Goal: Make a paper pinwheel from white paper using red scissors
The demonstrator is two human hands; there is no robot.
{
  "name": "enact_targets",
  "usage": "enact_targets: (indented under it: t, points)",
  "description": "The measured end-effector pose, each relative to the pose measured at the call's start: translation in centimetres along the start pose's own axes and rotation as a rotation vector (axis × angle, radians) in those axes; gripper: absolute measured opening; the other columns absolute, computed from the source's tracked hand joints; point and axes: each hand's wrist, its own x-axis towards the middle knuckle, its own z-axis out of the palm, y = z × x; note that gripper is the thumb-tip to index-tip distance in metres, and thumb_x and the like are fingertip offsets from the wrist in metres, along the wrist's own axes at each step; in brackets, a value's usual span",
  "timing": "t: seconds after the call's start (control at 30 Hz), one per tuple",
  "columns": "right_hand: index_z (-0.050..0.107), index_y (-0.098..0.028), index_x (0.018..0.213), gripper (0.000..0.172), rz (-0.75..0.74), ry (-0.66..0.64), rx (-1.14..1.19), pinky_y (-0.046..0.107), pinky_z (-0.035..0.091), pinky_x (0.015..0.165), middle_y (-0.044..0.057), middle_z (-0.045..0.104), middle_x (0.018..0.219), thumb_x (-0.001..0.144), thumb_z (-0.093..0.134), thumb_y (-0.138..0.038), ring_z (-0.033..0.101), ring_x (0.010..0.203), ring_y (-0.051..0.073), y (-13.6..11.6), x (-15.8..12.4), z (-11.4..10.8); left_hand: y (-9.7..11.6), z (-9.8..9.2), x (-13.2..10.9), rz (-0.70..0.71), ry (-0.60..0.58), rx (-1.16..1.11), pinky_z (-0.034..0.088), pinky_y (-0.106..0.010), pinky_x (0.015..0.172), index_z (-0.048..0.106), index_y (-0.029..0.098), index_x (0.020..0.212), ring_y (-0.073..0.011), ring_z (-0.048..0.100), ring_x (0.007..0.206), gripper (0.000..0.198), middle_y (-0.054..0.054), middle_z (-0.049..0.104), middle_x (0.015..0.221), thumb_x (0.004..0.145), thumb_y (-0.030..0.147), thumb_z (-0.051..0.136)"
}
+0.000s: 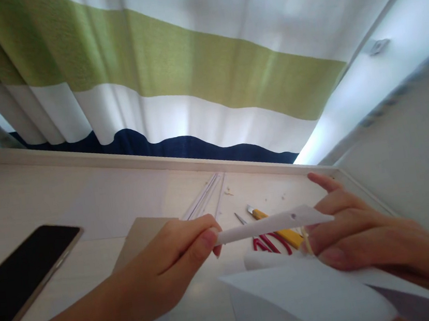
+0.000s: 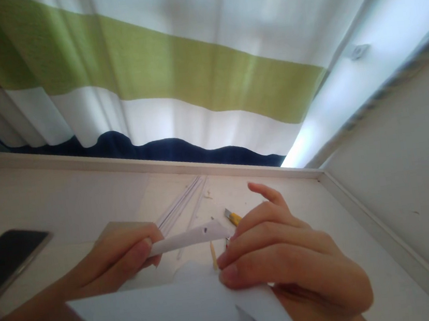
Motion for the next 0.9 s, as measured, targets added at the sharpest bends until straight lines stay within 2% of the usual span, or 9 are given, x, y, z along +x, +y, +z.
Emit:
enact_targets:
  t: [0.17,0.3,0.47,0.9]
  points:
    - [0.064,-0.027,0.076,0.010,0.068,0.033,0.042,0.044,0.027,0.102,-0.002,0.066,0.065,0.076,0.056,-0.031,0.059,0.064,0.017,-0.3,0.0,0.3,-0.3,-0.2,0.0,0.039,0.036,-0.034,0.029,-0.022,0.050,0.048,0.017,0.072,-0.0089,0.040,0.052,0.024,0.004,0.043,0.059,0.086,0.028,0.033]
    - [0.065,-0.028,0.075,0.011,0.098,0.132,0.067,0.043,0.029,0.100,-0.002,0.065,0.061,0.076,0.056,-0.034,0.058,0.057,0.017,-0.6,-0.1,0.6,-0.7,-0.1,-0.1,0.062,0.124,0.002,0.031,-0.022,0.049,0.049,0.019,0.075,-0.0105,0.043,0.054,0.017,0.003,0.047,0.062,0.083,0.027,0.037]
    - [0.066,-0.031,0.074,0.010,0.188,0.075,0.075,0.043,0.027,0.101,-0.002,0.065,0.061,0.074,0.057,-0.035,0.059,0.059,0.019,-0.9,-0.1,0.4,-0.6,0.0,-0.2,0.132,0.212,0.067,0.031,-0.023,0.048,0.049,0.020,0.075,-0.0100,0.039,0.049,0.011,0.003,0.045,0.059,0.080,0.023,0.041]
    - [0.067,-0.032,0.068,0.010,0.183,0.189,0.044,0.043,0.029,0.100,-0.003,0.064,0.057,0.072,0.059,-0.035,0.057,0.056,0.018,-0.9,-0.3,1.0,-1.3,0.0,-0.2,0.233,0.232,0.107,0.029,-0.025,0.049,0.050,0.019,0.078,-0.0104,0.041,0.051,0.008,0.002,0.046,0.061,0.078,0.022,0.043]
